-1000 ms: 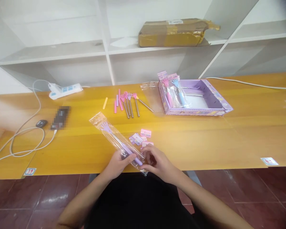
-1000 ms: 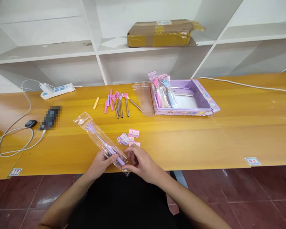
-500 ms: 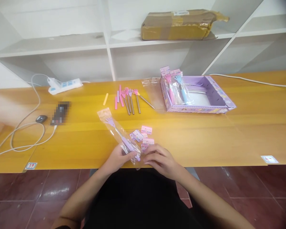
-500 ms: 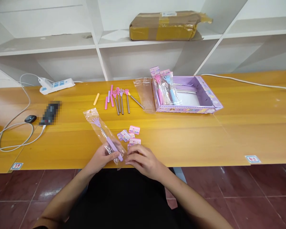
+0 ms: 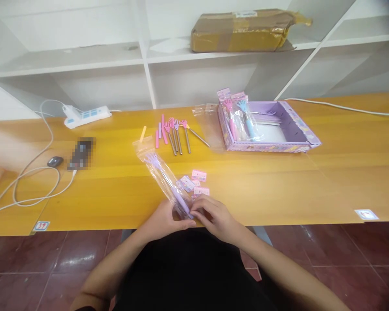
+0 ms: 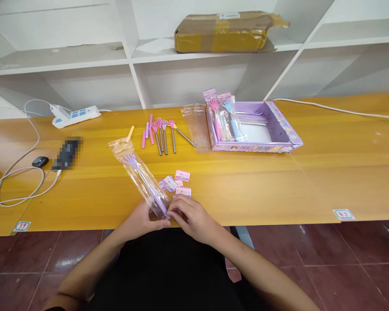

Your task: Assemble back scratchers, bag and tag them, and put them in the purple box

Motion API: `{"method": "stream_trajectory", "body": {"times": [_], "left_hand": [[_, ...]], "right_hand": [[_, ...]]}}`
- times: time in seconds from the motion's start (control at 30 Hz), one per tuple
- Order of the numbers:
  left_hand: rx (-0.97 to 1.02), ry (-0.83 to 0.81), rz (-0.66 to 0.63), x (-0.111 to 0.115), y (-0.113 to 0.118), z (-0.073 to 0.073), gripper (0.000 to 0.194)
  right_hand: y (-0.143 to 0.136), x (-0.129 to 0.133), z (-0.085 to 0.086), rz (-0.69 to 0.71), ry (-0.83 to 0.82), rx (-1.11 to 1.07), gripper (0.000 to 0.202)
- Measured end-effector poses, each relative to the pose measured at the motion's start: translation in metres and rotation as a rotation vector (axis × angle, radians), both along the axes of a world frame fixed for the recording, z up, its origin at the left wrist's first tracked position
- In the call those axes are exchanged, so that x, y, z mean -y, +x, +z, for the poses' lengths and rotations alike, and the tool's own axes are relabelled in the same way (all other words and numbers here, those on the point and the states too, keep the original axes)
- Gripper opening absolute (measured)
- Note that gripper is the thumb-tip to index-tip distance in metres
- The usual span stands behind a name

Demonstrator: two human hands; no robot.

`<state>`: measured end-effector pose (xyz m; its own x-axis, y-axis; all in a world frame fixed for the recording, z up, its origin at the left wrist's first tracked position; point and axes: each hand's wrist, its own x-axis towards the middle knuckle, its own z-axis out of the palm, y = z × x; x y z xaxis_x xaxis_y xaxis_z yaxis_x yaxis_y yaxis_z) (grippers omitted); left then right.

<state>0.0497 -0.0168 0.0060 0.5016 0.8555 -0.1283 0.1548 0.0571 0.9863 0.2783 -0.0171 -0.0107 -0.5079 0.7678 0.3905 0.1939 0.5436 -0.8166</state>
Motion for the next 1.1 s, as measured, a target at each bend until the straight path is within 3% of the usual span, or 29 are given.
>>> {"method": "stream_trajectory", "body": {"times": [0.1,0.27,0.5,0.7,0.87,1.1], "left_hand": [[-0.009,0.005,-0.005,-0.001,0.002,0.000,0.033],[-0.066,-0.052,0.011,-0.001,-0.001,-0.006,0.038],[0.041,-0.122,-0.011,0.000,-0.001,-0.005,0.033],[0.058,-0.144,-0.038,0.002,-0.001,-0.003,0.028],[-0.014,-0.089,-0.023,0.000,0.001,-0.003,0.025],[0.048,-0.119,0.050,0.002,-0.001,-0.013,0.036]], "right_hand": [[0.000,0.001,-0.001,-0.014,-0.036,0.002,0.005],[-0.001,0.001,-0.002,-0.038,-0.027,0.008,0.009],[0.004,-0.001,-0.002,-0.075,-0.119,-0.034,0.012],[0.007,0.000,0.000,0.047,-0.353,-0.012,0.025],[0.005,-0.001,-0.003,0.076,-0.388,-0.103,0.024],[0.005,-0.001,-0.004,0.047,-0.422,-0.165,0.027]]}}
